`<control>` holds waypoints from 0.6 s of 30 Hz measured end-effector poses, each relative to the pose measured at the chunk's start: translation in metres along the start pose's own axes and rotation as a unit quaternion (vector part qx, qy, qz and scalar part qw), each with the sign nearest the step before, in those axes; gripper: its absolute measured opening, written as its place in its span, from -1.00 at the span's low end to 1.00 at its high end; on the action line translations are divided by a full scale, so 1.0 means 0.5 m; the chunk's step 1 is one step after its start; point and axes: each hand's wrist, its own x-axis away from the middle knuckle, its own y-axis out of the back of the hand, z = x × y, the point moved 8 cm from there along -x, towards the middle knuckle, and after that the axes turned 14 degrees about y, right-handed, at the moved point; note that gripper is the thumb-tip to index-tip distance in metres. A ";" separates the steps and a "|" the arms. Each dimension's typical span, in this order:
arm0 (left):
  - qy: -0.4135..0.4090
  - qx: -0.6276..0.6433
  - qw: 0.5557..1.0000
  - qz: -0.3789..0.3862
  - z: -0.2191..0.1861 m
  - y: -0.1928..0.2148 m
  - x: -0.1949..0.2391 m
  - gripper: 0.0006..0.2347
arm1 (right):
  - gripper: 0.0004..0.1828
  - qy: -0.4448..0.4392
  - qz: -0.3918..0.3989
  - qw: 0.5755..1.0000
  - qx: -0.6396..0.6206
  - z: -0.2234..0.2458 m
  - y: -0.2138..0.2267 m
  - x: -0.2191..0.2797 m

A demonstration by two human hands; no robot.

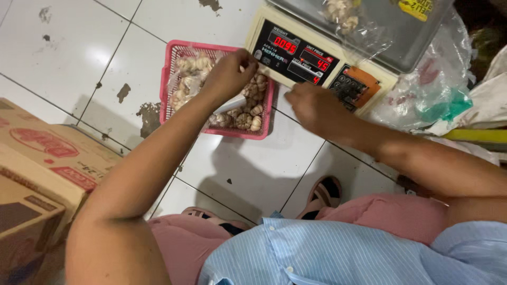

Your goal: The person weighs garlic bulbs on a digital scale, portioning them into small plastic bags and adding or removing bulbs from a basket to reach a target weight.

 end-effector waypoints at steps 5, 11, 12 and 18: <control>0.107 -0.171 0.976 0.086 0.213 -0.147 0.040 -0.68 | -0.71 0.085 0.227 0.970 -0.024 -0.025 -0.386 -0.097; 0.149 -0.158 0.970 0.110 0.396 -0.261 0.024 -0.71 | -0.79 0.075 0.181 0.968 0.156 -0.104 -0.603 -0.117; 0.154 -0.139 0.973 0.106 0.418 -0.268 0.017 -0.72 | -0.79 0.077 0.153 0.975 0.141 -0.105 -0.615 -0.114; 0.089 -0.236 0.962 0.103 0.481 -0.288 0.011 -0.81 | -0.85 0.014 0.181 0.981 0.063 -0.161 -0.628 -0.141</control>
